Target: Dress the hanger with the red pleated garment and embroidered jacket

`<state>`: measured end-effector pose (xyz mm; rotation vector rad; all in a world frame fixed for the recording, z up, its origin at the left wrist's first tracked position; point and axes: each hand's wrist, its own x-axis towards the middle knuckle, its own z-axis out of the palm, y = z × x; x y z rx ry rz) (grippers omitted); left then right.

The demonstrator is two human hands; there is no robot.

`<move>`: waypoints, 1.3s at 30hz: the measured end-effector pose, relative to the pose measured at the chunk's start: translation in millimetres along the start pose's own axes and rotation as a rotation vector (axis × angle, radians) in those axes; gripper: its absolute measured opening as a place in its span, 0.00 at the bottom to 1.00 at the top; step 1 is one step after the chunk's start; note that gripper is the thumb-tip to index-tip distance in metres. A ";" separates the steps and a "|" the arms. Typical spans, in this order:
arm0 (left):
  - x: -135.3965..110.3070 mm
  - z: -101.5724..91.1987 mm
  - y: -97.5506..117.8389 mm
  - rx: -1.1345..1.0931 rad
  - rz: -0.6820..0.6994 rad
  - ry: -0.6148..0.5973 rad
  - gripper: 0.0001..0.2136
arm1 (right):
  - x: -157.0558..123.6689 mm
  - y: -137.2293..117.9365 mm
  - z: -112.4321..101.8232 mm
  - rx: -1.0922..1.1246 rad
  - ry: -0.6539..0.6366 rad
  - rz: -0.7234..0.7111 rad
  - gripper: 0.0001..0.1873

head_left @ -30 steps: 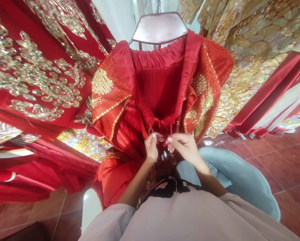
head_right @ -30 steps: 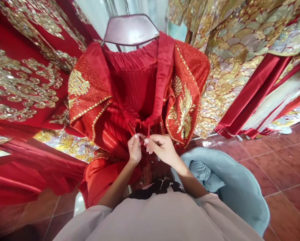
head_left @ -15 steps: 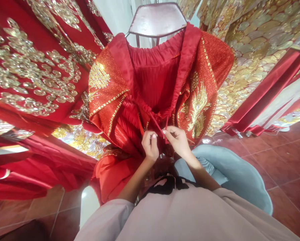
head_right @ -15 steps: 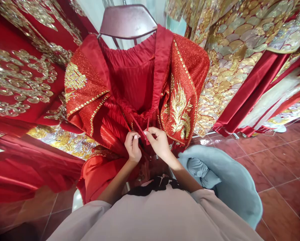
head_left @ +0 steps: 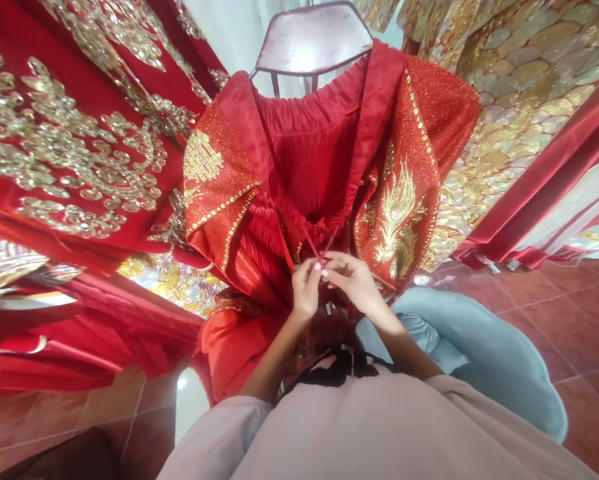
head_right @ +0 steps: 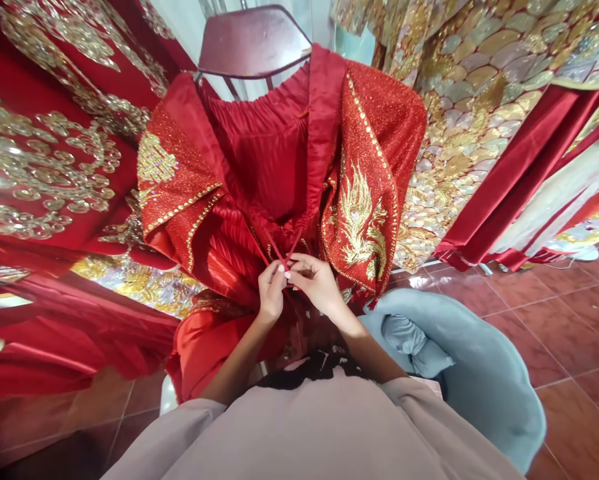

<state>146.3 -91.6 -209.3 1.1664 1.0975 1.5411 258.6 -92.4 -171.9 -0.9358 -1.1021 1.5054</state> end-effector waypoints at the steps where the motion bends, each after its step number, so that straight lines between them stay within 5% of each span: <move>1: 1.3 -2.4 2.4 0.029 0.018 0.015 0.22 | 0.1 1.1 -2.7 -0.029 -0.009 0.005 0.23; 6: 1.5 -9.1 13.6 0.394 0.172 0.057 0.15 | 0.9 3.6 -4.9 -0.327 -0.078 -0.144 0.08; 10: -1.1 -12.6 19.1 0.675 0.353 0.119 0.19 | 0.1 2.1 3.4 -0.627 -0.027 -0.293 0.07; 13: -0.6 -15.1 20.8 0.802 0.442 0.123 0.19 | 2.3 0.4 7.7 -0.658 0.060 -0.303 0.08; 18: 1.6 -13.1 18.5 0.671 0.454 0.047 0.20 | 12.0 -2.1 16.8 -0.214 0.105 -0.230 0.07; 23: 1.9 -14.4 11.3 0.609 0.430 0.018 0.19 | 11.1 0.0 31.2 0.218 0.141 -0.164 0.29; 29: 1.4 -16.0 7.9 0.548 0.425 -0.045 0.18 | 4.4 11.6 35.6 0.069 0.309 -0.304 0.27; 34: -0.9 -10.7 12.2 0.504 0.365 -0.039 0.21 | 4.8 20.3 15.4 -0.233 0.345 -0.317 0.17; 39: 2.1 -4.6 43.3 0.358 0.231 -0.017 0.24 | 5.5 -12.1 -14.5 -0.583 0.414 -0.591 0.11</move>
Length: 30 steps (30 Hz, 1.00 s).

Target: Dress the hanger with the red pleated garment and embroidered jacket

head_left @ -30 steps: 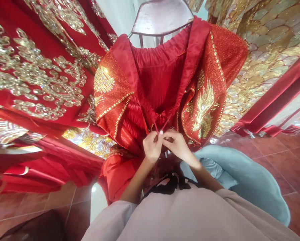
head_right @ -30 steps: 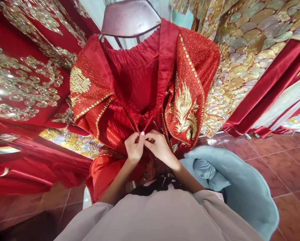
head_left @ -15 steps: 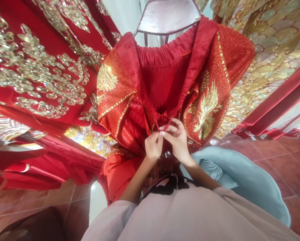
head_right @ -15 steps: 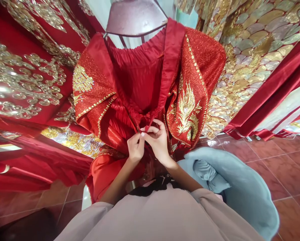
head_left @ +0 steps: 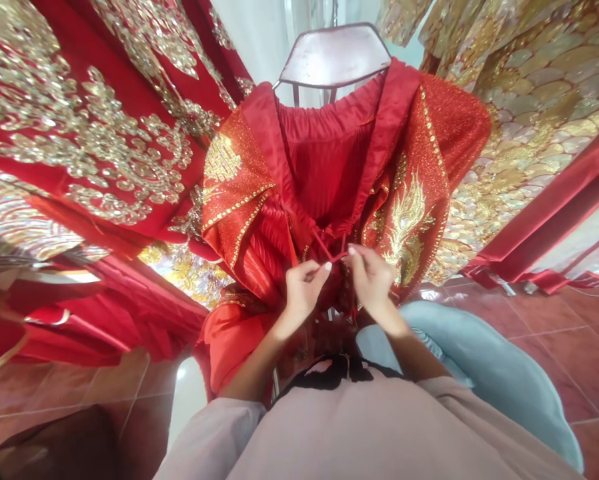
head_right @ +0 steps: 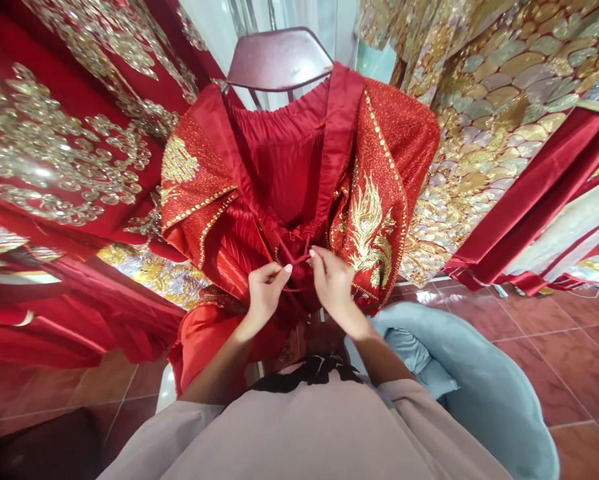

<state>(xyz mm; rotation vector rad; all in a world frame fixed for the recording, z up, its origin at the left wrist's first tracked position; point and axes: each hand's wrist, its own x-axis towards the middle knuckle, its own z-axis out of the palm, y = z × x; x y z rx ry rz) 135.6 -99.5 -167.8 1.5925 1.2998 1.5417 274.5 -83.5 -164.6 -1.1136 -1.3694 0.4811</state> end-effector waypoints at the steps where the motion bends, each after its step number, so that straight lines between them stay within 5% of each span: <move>1: 6.9 -4.4 12.2 -0.023 0.010 0.004 0.23 | 11.2 -7.6 -8.2 0.020 0.018 -0.036 0.11; 5: 51.3 -34.8 71.1 -0.011 0.210 0.027 0.23 | 69.8 -46.8 -37.9 0.249 0.013 -0.186 0.13; 8: 91.5 -68.8 99.5 0.019 0.341 0.137 0.20 | 116.0 -52.5 -62.7 0.369 0.054 -0.320 0.12; 11: 121.6 -101.0 100.3 -0.055 0.381 0.470 0.21 | 150.3 -25.2 -93.0 0.369 0.157 -0.330 0.13; 14: 131.8 -113.9 91.8 -0.087 0.225 0.513 0.23 | 164.5 2.5 -109.1 0.318 0.150 -0.305 0.16; 17: 127.0 -108.2 96.0 -0.199 0.167 0.299 0.20 | 160.8 -3.7 -98.0 0.226 0.040 -0.358 0.19; 23: 115.5 -90.7 125.9 -0.073 0.100 -0.110 0.22 | 152.6 -64.3 -51.5 -0.001 -0.087 -0.547 0.18; 25: 117.0 -85.5 127.7 0.138 0.201 -0.023 0.21 | 157.5 -71.7 -39.1 -0.089 -0.071 -0.607 0.18; 28: 121.9 -79.4 121.6 0.504 0.381 0.267 0.20 | 169.1 -66.3 -24.6 -0.224 -0.019 -0.689 0.15; 30: 124.1 -77.6 115.0 0.619 0.445 0.326 0.17 | 176.1 -56.3 -19.3 -0.311 -0.018 -0.712 0.12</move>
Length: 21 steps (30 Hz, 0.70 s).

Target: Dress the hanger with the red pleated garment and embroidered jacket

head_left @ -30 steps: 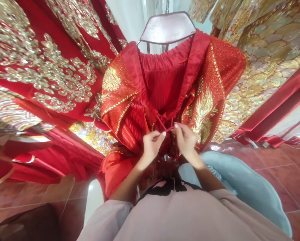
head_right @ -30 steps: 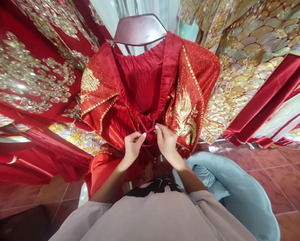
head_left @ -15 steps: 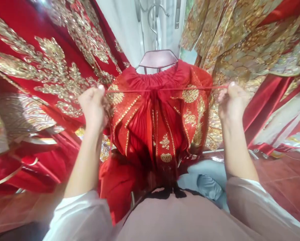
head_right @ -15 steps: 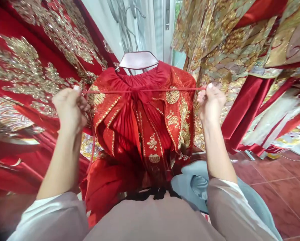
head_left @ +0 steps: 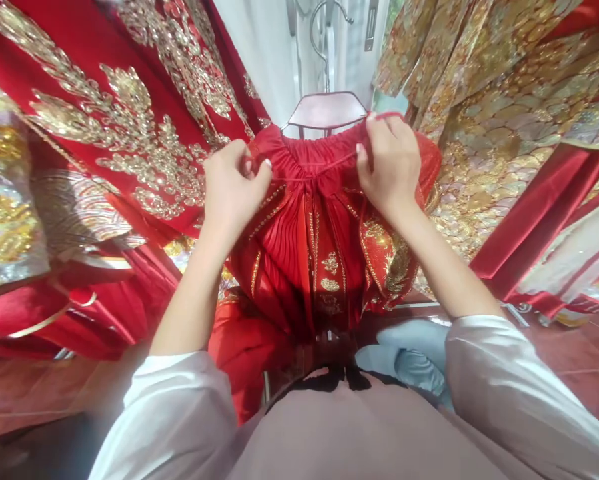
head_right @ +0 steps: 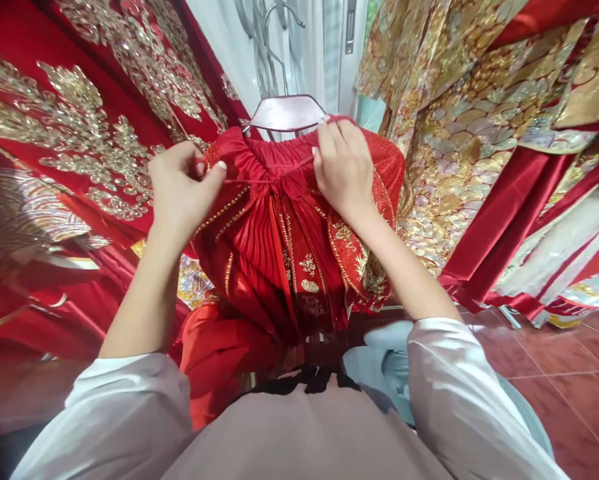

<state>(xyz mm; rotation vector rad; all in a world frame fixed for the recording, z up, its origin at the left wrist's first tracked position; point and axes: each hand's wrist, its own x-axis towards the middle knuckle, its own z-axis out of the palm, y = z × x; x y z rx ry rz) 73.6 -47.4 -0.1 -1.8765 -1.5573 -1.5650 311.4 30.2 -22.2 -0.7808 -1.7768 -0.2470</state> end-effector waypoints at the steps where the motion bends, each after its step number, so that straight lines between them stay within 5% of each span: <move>1: -1.2 1.7 -2.4 0.035 0.033 -0.025 0.14 | -1.5 4.7 2.6 -0.033 -0.030 0.003 0.11; 6: -7.0 -3.9 -7.9 0.297 0.152 -0.326 0.07 | -17.0 3.1 -3.4 -0.153 -0.255 0.074 0.11; 10: -7.7 -14.4 0.6 0.474 0.147 -0.349 0.06 | -22.5 -17.7 -13.3 -0.273 -0.511 0.121 0.09; 15: -4.3 -15.1 7.1 0.541 0.335 -0.419 0.11 | -7.4 -20.3 -18.1 0.168 -0.753 0.183 0.06; 21: -2.0 14.2 8.2 0.390 0.012 -0.184 0.08 | -1.5 -16.5 -14.4 0.704 -0.768 0.342 0.13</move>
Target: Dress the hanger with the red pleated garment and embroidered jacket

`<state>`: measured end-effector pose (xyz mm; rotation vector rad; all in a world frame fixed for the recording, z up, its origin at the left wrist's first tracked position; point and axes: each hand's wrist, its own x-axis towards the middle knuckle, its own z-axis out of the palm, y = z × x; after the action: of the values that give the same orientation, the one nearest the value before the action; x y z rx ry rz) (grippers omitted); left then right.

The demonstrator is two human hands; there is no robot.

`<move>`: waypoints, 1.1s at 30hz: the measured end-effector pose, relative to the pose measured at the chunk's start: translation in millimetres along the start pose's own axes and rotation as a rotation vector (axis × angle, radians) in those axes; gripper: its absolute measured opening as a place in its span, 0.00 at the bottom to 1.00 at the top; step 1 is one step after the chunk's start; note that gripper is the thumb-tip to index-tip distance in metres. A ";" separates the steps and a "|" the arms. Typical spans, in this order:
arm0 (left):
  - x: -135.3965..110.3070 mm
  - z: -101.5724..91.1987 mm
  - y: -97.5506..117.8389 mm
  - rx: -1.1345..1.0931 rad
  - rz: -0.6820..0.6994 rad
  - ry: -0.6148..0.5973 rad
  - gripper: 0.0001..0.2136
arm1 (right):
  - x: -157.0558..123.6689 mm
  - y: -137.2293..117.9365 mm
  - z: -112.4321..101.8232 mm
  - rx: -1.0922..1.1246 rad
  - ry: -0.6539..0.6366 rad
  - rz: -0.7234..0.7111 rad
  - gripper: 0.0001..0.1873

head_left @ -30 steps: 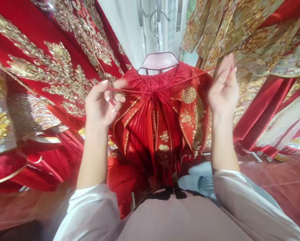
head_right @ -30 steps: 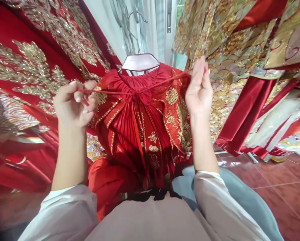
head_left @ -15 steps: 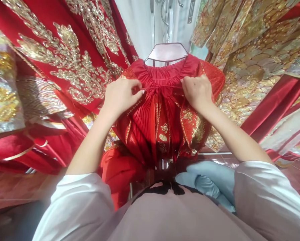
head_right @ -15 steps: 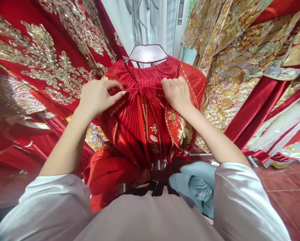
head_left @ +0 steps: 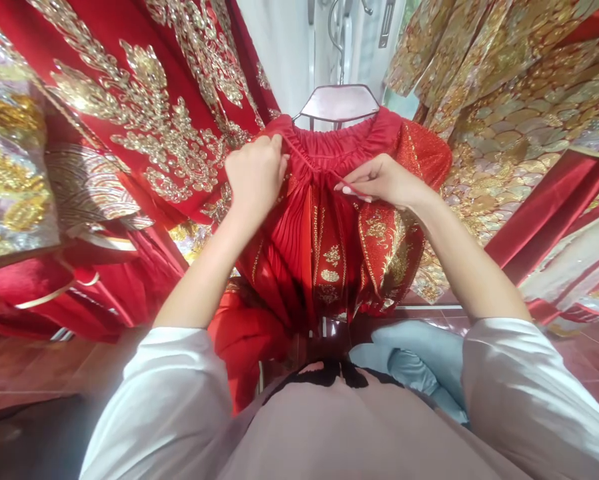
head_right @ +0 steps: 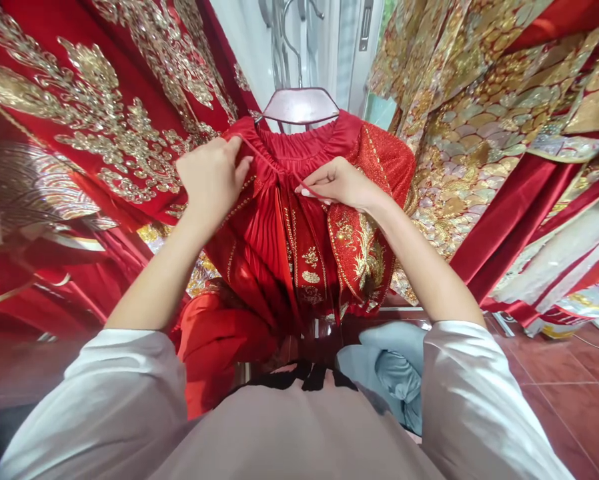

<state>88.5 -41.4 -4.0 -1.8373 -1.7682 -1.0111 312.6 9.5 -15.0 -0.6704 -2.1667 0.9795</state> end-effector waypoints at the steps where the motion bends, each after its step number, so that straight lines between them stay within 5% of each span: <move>1: 2.2 6.4 3.7 -0.113 -0.036 0.037 0.07 | 2.1 2.6 2.6 0.063 0.033 -0.003 0.15; 6: 11.2 30.2 21.4 -0.664 -0.055 0.048 0.07 | 19.6 18.2 19.8 0.178 0.316 -0.067 0.19; 9: 11.1 34.3 25.7 -0.840 -0.054 -0.077 0.10 | 28.0 21.9 30.6 -0.002 0.494 -0.169 0.16; 12: 9.4 35.6 24.1 -0.907 -0.033 -0.125 0.11 | 31.6 22.8 39.3 -0.271 0.534 -0.282 0.14; 18: 7.4 38.5 18.8 -0.784 0.044 -0.109 0.09 | 35.2 28.6 35.5 -0.649 0.431 -0.357 0.15; 25: 8.4 35.3 19.8 -0.623 0.160 -0.217 0.08 | 41.4 31.3 34.1 -0.602 0.374 -0.389 0.13; 28: 7.7 32.7 16.8 -0.518 0.227 -0.204 0.07 | 38.8 31.6 33.4 -0.616 0.392 -0.313 0.09; 33: 2.2 28.2 3.6 -0.397 0.155 -0.013 0.07 | 23.5 35.6 17.6 -0.693 0.582 -0.062 0.03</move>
<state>98.3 -20.2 -20.3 -2.1779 -1.4796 -1.3641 290.6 38.3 -43.6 -1.0388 -1.9373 -0.0562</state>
